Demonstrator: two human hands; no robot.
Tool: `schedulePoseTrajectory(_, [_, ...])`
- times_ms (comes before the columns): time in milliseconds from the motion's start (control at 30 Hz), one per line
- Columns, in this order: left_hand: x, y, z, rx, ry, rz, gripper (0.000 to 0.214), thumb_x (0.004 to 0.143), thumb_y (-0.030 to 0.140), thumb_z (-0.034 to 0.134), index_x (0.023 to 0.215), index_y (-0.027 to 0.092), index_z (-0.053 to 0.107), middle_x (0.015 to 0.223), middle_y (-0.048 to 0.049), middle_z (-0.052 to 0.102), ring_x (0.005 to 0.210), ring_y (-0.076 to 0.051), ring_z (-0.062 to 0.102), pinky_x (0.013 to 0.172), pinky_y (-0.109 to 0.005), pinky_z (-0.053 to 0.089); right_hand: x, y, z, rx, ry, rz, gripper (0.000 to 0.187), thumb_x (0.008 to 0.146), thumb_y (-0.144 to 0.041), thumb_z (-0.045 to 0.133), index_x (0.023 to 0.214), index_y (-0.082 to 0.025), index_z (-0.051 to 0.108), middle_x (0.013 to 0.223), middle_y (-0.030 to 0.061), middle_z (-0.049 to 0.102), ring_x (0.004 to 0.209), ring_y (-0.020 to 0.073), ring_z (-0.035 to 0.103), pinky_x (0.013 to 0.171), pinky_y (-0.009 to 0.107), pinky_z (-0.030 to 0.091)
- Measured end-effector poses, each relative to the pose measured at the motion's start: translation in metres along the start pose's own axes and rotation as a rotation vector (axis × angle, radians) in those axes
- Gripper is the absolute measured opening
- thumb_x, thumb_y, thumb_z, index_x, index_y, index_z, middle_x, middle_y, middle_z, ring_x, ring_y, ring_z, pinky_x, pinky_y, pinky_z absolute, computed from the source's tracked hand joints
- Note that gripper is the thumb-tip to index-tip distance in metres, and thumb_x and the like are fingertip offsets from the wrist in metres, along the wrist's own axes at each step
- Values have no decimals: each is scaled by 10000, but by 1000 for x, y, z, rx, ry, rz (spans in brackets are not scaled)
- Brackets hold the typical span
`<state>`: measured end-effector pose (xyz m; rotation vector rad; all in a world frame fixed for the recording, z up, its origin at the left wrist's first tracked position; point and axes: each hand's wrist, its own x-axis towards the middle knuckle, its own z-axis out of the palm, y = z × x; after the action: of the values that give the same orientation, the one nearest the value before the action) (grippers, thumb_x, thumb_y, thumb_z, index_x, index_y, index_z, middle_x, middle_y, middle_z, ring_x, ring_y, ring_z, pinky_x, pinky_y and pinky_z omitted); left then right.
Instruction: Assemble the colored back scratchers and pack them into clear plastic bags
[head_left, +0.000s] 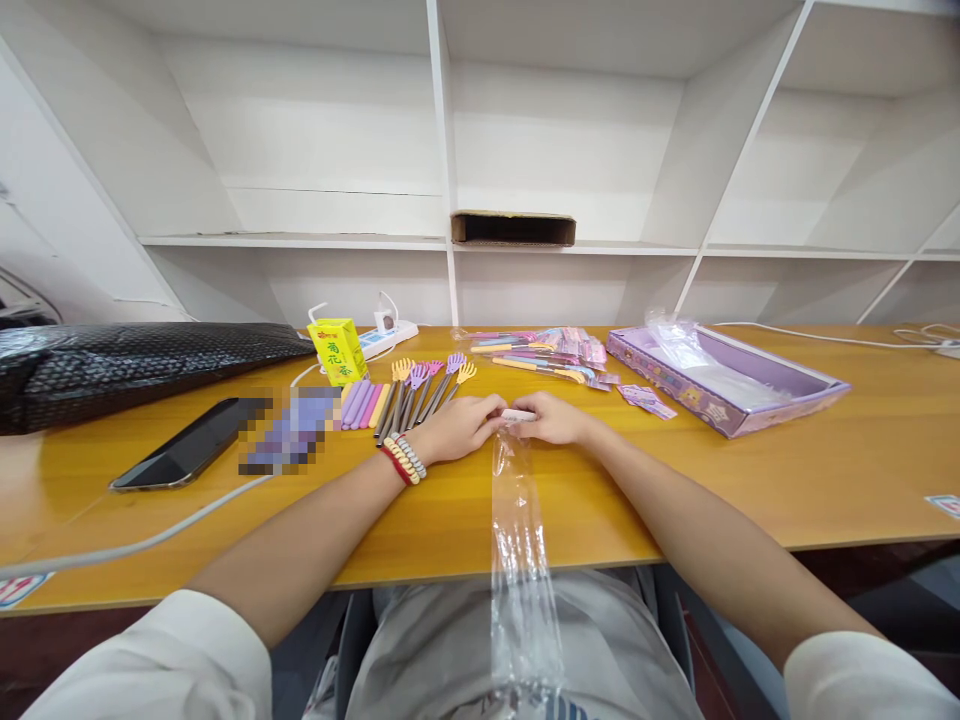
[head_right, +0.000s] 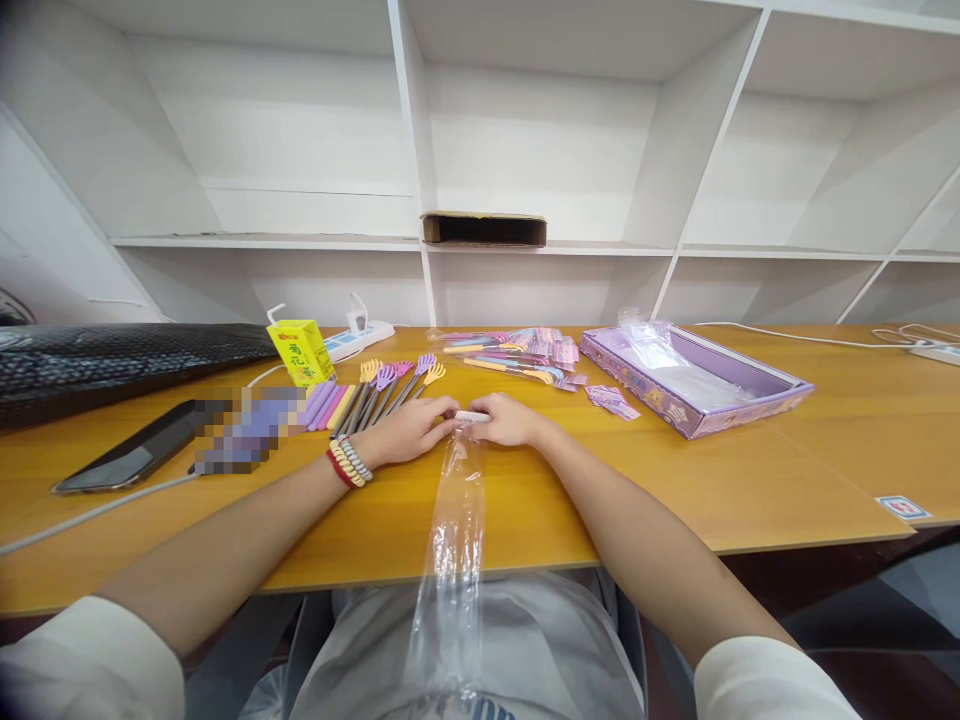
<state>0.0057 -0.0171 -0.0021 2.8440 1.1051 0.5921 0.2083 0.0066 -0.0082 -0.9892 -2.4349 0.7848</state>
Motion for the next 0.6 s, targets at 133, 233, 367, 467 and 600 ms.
schedulePoseTrajectory(133, [0,0,-1,-1,7,26,217,909,296,364,1043,210,511,956,-42,631,881,-182,585,783,-303,420,1,3,2,-13,25,-1,178,716,-312,538,729,-135,550,631,-36,482,562,82,407,517,214,282])
schedulePoseTrajectory(233, [0,0,-1,-13,-9,34,236,910,293,359,1071,217,514,979,-41,634,887,-178,590,781,-295,423,3,6,3,-40,38,-13,170,695,-309,562,713,-141,538,631,-37,482,562,84,413,513,212,284])
schedulePoseTrajectory(367, [0,0,0,-36,-19,25,288,906,292,364,1159,235,489,1046,-40,630,924,-177,592,816,-297,426,4,8,3,-28,39,-3,188,684,-308,581,762,-140,554,669,-29,512,582,91,434,522,211,292])
schedulePoseTrajectory(467, [0,1,0,-41,-31,-11,358,895,293,385,1247,245,429,986,-33,648,888,-180,604,803,-298,433,4,9,4,-21,51,-7,209,689,-301,583,820,-139,559,709,-20,538,602,96,448,538,214,302])
schedulePoseTrajectory(600, [0,1,0,-27,-33,-26,400,883,304,412,1278,245,397,918,-23,658,841,-183,612,762,-292,439,4,8,5,-50,100,-12,218,685,-305,595,818,-143,533,717,-13,541,611,102,455,551,218,308])
